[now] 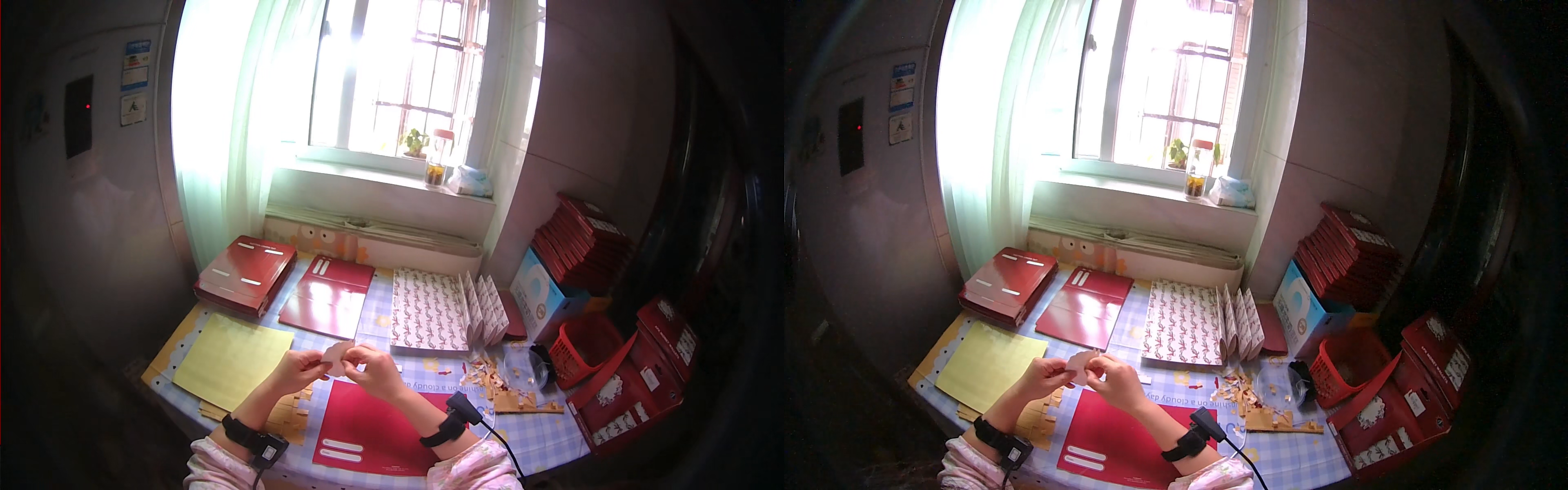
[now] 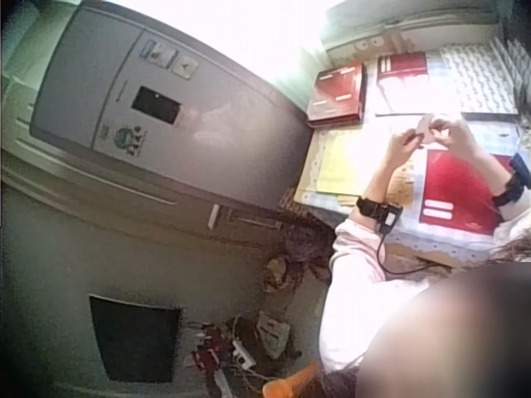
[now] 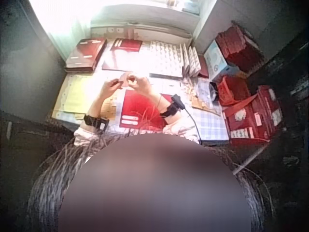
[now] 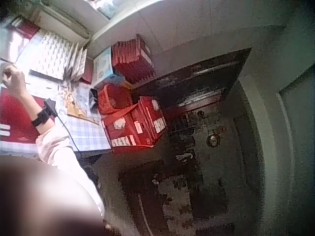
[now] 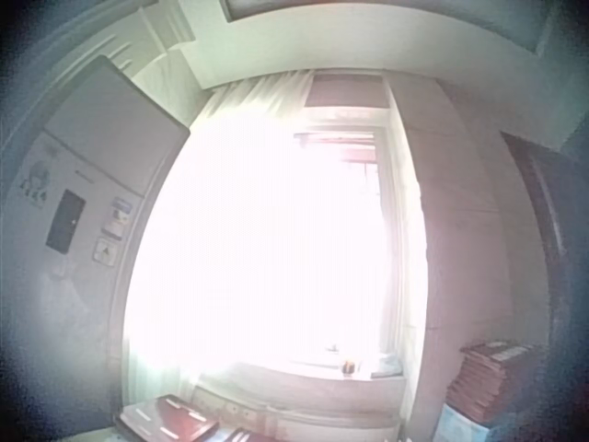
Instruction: The person is crafting cards by folding patterned paper, cutting out circular decorations, and assembling card components.
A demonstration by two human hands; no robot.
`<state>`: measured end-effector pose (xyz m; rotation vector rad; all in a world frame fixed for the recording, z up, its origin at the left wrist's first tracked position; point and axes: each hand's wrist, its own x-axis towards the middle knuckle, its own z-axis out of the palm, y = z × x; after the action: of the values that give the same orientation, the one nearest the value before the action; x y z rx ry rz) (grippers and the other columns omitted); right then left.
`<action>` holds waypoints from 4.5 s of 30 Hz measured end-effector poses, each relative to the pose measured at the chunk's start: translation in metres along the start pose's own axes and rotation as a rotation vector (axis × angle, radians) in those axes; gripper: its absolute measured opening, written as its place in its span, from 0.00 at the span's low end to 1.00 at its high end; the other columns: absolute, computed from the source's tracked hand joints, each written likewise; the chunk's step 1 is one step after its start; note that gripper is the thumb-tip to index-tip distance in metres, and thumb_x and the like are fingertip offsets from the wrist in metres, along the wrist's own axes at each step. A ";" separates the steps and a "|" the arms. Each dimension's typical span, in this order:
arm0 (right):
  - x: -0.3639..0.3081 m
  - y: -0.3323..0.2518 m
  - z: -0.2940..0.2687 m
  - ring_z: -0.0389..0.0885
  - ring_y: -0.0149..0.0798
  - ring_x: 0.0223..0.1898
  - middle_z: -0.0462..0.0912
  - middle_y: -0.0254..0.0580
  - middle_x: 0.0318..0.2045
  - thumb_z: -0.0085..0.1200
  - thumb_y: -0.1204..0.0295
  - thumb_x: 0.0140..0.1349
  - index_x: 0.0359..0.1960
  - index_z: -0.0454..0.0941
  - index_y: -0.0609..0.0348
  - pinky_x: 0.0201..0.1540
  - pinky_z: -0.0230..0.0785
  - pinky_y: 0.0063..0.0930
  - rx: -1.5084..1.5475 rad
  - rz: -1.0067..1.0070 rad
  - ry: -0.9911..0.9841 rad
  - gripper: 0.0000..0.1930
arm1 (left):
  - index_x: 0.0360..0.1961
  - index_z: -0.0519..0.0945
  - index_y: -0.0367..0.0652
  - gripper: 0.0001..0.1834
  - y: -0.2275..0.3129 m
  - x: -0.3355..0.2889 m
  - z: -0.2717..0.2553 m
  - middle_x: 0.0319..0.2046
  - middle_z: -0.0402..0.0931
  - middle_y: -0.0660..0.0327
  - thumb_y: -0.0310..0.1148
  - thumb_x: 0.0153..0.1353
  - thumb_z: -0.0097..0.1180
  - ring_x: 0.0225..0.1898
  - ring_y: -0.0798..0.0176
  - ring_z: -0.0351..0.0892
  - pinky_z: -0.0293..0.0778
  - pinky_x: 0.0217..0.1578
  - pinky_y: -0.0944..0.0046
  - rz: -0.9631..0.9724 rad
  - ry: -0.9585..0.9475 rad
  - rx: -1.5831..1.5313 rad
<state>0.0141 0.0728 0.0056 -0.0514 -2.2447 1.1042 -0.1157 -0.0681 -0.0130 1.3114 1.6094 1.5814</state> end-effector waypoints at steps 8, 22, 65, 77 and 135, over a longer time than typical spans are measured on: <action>0.005 0.005 -0.035 0.77 0.29 0.24 0.79 0.40 0.22 0.54 0.70 0.53 0.30 0.77 0.65 0.30 0.71 0.22 0.144 0.234 -0.031 0.09 | 0.37 0.76 0.31 0.09 -0.008 0.005 -0.001 0.29 0.77 0.60 0.26 0.58 0.50 0.31 0.71 0.76 0.76 0.31 0.71 -0.020 0.041 -0.119; -0.078 0.021 -0.148 0.78 0.43 0.31 0.78 0.41 0.28 0.51 0.71 0.47 0.27 0.76 0.55 0.35 0.70 0.33 -0.529 0.276 -0.061 0.05 | 0.31 0.82 0.46 0.13 0.046 0.005 0.016 0.23 0.72 0.62 0.20 0.41 0.62 0.21 0.67 0.72 0.68 0.20 0.71 0.694 0.230 0.567; -0.149 0.021 -0.169 0.76 0.37 0.26 0.77 0.41 0.23 0.50 0.67 0.55 0.32 0.70 0.62 0.31 0.67 0.27 -0.439 0.327 0.128 0.11 | 0.18 0.74 0.45 0.03 0.039 0.036 0.158 0.15 0.68 0.70 0.29 0.40 0.55 0.19 0.72 0.73 0.68 0.19 0.73 1.097 -0.459 1.157; -0.146 0.008 -0.164 0.73 0.26 0.17 0.75 0.35 0.17 0.47 0.57 0.59 0.27 0.74 0.62 0.22 0.65 0.21 0.071 0.875 -0.176 0.18 | 0.13 0.68 0.49 0.06 0.046 0.034 0.162 0.13 0.61 0.72 0.30 0.36 0.54 0.16 0.74 0.67 0.64 0.17 0.74 1.165 -0.394 1.139; -0.143 0.009 -0.169 0.75 0.26 0.16 0.77 0.36 0.15 0.52 0.64 0.55 0.23 0.75 0.64 0.21 0.67 0.21 0.001 0.872 -0.340 0.13 | 0.27 0.77 0.40 0.08 0.028 0.033 0.157 0.24 0.70 0.69 0.28 0.42 0.53 0.31 0.72 0.76 0.73 0.24 0.75 1.230 -0.544 1.106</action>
<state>0.2194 0.1544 0.0011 -0.9848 -2.5813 1.6374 0.0167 0.0257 -0.0055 3.3653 1.2801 0.4252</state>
